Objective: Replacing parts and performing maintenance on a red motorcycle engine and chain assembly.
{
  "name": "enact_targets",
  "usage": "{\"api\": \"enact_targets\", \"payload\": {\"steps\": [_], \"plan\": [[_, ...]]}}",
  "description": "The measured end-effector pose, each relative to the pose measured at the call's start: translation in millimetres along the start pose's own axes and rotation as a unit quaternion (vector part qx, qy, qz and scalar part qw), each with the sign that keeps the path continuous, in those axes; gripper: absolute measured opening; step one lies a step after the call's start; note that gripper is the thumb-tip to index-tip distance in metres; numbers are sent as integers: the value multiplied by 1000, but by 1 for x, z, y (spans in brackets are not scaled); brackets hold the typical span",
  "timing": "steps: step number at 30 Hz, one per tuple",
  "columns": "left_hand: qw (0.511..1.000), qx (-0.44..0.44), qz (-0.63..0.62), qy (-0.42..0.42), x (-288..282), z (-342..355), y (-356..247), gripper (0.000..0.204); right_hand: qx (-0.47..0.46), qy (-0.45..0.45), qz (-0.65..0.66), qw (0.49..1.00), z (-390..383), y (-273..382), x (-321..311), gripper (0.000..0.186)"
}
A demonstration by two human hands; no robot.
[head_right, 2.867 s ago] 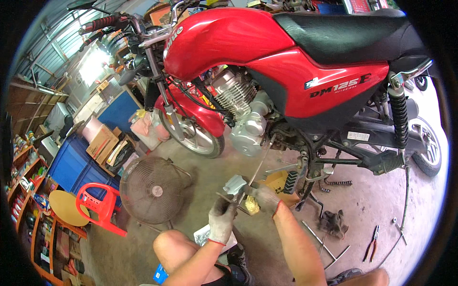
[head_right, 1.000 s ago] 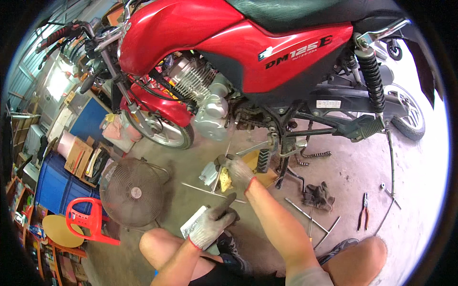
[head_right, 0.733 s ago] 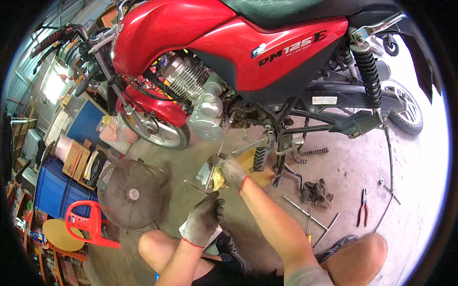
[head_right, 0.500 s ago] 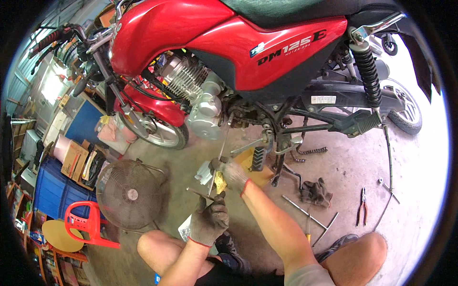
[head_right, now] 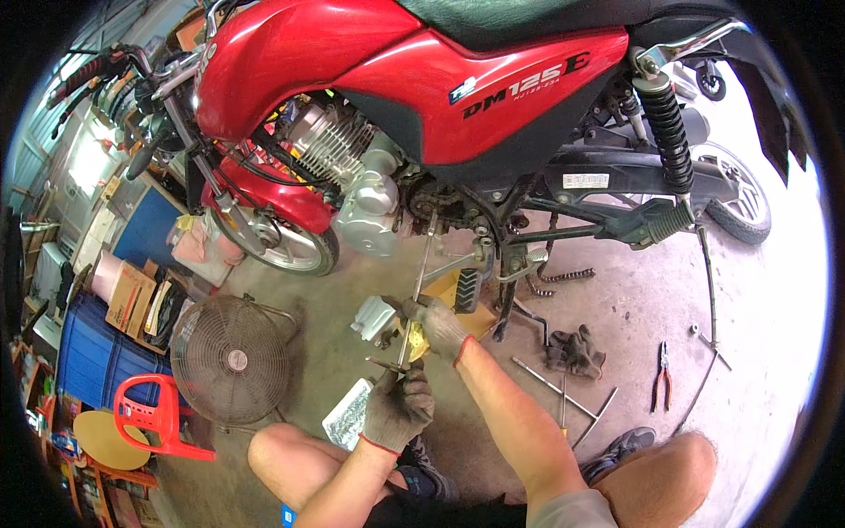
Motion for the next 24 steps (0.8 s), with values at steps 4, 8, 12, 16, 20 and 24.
{"api": "enact_targets", "payload": {"steps": [4, 8, 12, 16, 20, 24], "plan": [[1000, 4, 15, -18, -3, 4, 1, 33, -5, -5, -61, 998, 4, -6, -10, 37], [1000, -3, -4, -13, -7, 6, -2, 32, -2, -18, -47, 999, 6, -9, -13, 35], [991, 56, 104, -57, -6, 6, -5, 33, 16, -9, -60, 998, 0, 4, -10, 31], [841, 256, 401, -258, 2, 2, -5, 24, 16, 29, -28, 999, -15, 22, 0, 34], [596, 375, 638, -312, 21, -7, -10, 18, 54, 134, -143, 979, -23, 26, 12, 32], [357, 460, 772, -253, 32, -24, -5, 16, 84, 126, -120, 981, -23, 29, 10, 31]]}}
Point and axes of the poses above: each hand's wrist, its own z-axis towards the middle knuckle, its own x-axis out of the palm, y = z × x, the point moved 1 cm from there along z, towards the middle knuckle, and after that the axes turned 6 degrees about -x, right-handed, at the moved point
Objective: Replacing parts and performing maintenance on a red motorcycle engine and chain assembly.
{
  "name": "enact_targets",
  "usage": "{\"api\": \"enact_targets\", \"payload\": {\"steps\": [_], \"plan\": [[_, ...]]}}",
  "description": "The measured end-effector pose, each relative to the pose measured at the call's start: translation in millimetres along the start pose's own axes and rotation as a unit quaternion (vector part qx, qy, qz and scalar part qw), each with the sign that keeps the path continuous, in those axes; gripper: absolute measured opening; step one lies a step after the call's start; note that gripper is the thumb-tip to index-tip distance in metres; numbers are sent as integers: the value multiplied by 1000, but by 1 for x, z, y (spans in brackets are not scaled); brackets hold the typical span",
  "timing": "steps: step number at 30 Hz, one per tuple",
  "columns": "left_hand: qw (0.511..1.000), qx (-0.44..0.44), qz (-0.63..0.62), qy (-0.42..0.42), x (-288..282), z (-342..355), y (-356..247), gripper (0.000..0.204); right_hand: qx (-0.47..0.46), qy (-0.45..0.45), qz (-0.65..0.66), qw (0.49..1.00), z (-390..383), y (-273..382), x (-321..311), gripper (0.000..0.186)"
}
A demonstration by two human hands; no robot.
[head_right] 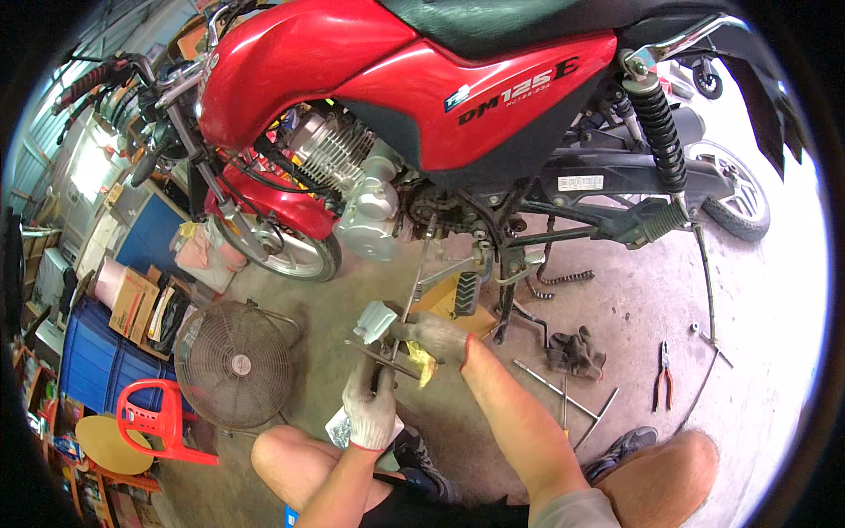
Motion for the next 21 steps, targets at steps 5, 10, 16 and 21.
{"api": "enact_targets", "payload": {"steps": [5, 10, 16, 21], "plan": [[976, 99, 82, 177, 0, -26, -8, 31, -40, 8, -101, 994, -3, 17, -1, 38], [911, -316, -232, 132, -5, -4, 5, 25, -23, -21, 20, 999, -12, 24, 2, 38], [959, -126, -99, 235, -7, -14, -6, 18, -38, -43, 35, 998, -6, 19, 2, 38], [904, -318, -249, 143, -4, -4, -3, 15, -56, -60, 47, 995, -8, 23, -4, 39]]}}
Point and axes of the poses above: each hand's wrist, its own z-axis towards the middle knuckle, its own x-axis out of the palm, y = z × x, the point moved 1 cm from there along z, towards the middle knuckle, and after that the axes turned 6 degrees about -x, right-handed, at the moved point
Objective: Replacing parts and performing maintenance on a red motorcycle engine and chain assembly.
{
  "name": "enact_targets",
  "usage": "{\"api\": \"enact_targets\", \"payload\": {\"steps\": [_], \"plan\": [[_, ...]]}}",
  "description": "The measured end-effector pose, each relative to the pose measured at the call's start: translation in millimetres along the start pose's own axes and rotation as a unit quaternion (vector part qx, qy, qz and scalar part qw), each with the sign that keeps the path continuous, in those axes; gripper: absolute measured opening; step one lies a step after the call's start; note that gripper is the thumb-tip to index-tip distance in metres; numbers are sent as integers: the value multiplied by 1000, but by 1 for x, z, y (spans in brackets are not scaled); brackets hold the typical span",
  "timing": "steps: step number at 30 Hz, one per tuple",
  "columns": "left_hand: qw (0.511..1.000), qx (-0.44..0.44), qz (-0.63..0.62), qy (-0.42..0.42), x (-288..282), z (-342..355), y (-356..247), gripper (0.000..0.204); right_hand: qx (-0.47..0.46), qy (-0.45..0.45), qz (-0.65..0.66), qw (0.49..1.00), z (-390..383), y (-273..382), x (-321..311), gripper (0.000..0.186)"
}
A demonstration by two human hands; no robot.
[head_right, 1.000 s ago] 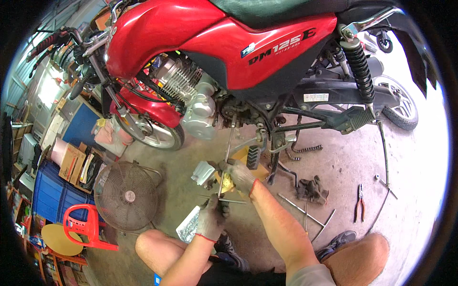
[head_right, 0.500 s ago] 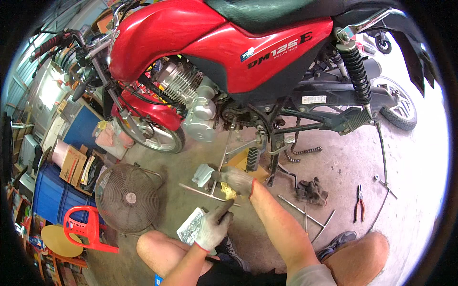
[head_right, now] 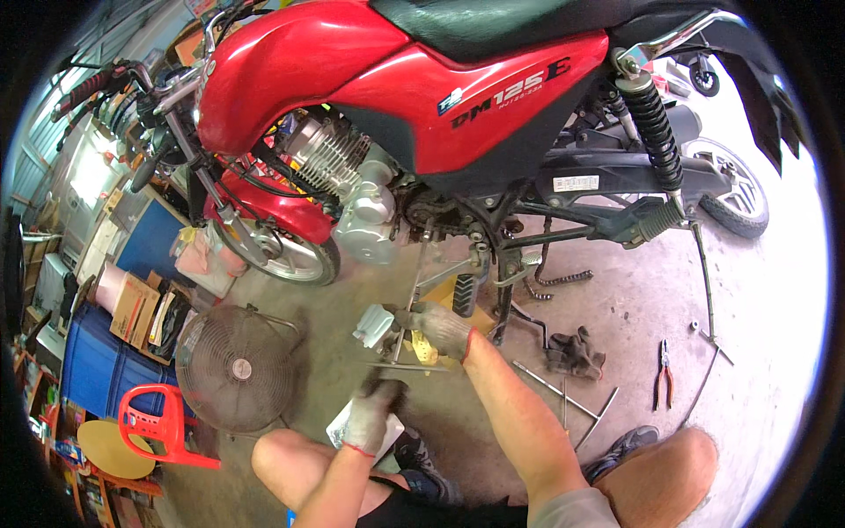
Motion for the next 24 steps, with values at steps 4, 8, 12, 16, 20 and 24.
{"api": "enact_targets", "payload": {"steps": [4, 8, 12, 16, 20, 24], "plan": [[984, 168, 34, 42, 0, -13, -5, 10, 25, 8, -91, 996, -1, 5, -3, 41], [944, 27, 276, 179, 8, -14, -6, 30, 0, -15, -97, 995, 4, 5, 0, 44], [999, 30, -10, 16, -1, -9, -13, 24, -36, -12, -75, 996, 5, 4, -3, 46], [955, 119, 245, 120, 3, -21, -9, 26, -4, -17, -87, 996, 12, 0, 0, 45], [980, 13, 155, 127, 2, -8, -10, 39, -19, -19, -56, 998, 15, 1, -3, 43], [992, 126, 19, -11, -8, -11, -8, 40, -16, -30, -37, 999, 16, -1, -4, 40]]}}
Point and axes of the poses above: each hand's wrist, its own z-axis towards the middle knuckle, its own x-axis out of the palm, y = z × x, the point moved 1 cm from there along z, towards the middle knuckle, and after that the axes turned 6 degrees about -x, right-handed, at the moved point
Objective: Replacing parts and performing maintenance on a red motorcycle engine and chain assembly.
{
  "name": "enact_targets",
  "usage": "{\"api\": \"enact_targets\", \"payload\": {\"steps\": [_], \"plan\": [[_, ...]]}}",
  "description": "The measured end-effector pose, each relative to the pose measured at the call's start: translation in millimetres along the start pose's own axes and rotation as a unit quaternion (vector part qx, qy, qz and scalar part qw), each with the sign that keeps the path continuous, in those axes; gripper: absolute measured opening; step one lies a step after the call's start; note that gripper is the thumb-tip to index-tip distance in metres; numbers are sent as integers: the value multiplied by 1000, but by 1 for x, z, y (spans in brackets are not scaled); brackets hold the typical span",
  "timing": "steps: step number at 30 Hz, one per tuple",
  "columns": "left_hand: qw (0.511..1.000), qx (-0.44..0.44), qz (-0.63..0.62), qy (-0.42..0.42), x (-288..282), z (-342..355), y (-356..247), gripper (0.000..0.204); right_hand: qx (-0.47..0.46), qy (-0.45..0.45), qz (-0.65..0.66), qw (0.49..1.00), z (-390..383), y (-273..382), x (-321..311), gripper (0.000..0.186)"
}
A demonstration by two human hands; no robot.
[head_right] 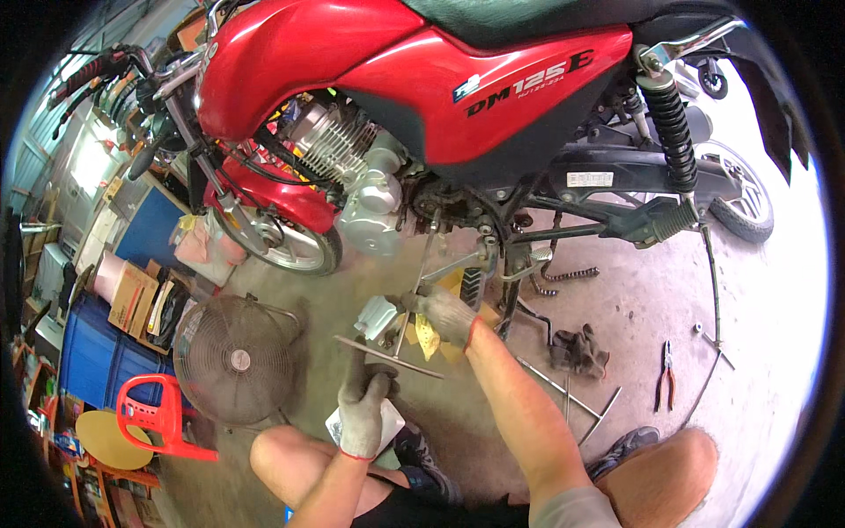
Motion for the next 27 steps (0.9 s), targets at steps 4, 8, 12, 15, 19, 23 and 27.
{"api": "enact_targets", "payload": {"steps": [4, 8, 12, 15, 19, 23, 27], "plan": [[924, 83, 288, 238, 13, -6, 5, 42, -16, -2, 21, 1000, 5, -2, 2, 37], [969, -139, 102, 179, 11, 2, 11, 40, -93, -7, -8, 996, 8, -3, 2, 35], [975, -139, -149, 93, 9, 3, 16, 43, 1, 2, -28, 1000, 6, 2, 6, 34], [784, -299, -495, 226, 16, 5, 21, 53, 44, 11, 14, 999, 2, 13, 6, 42], [652, -328, -644, 229, 29, 10, 25, 53, 63, -4, 26, 998, -1, 15, 3, 42], [587, -348, -694, 231, 37, 24, 26, 34, -18, -21, 53, 998, 4, -1, 6, 32], [657, -300, -669, 178, 37, 35, 27, 22, -8, -16, 45, 999, 5, -9, 1, 33]]}}
Point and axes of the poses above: each hand's wrist, its own z-axis towards the middle knuckle, its own x-axis out of the palm, y = z × x, the point moved 1 cm from there along z, towards the middle knuckle, and after that the axes turned 6 degrees about -x, right-handed, at the moved point
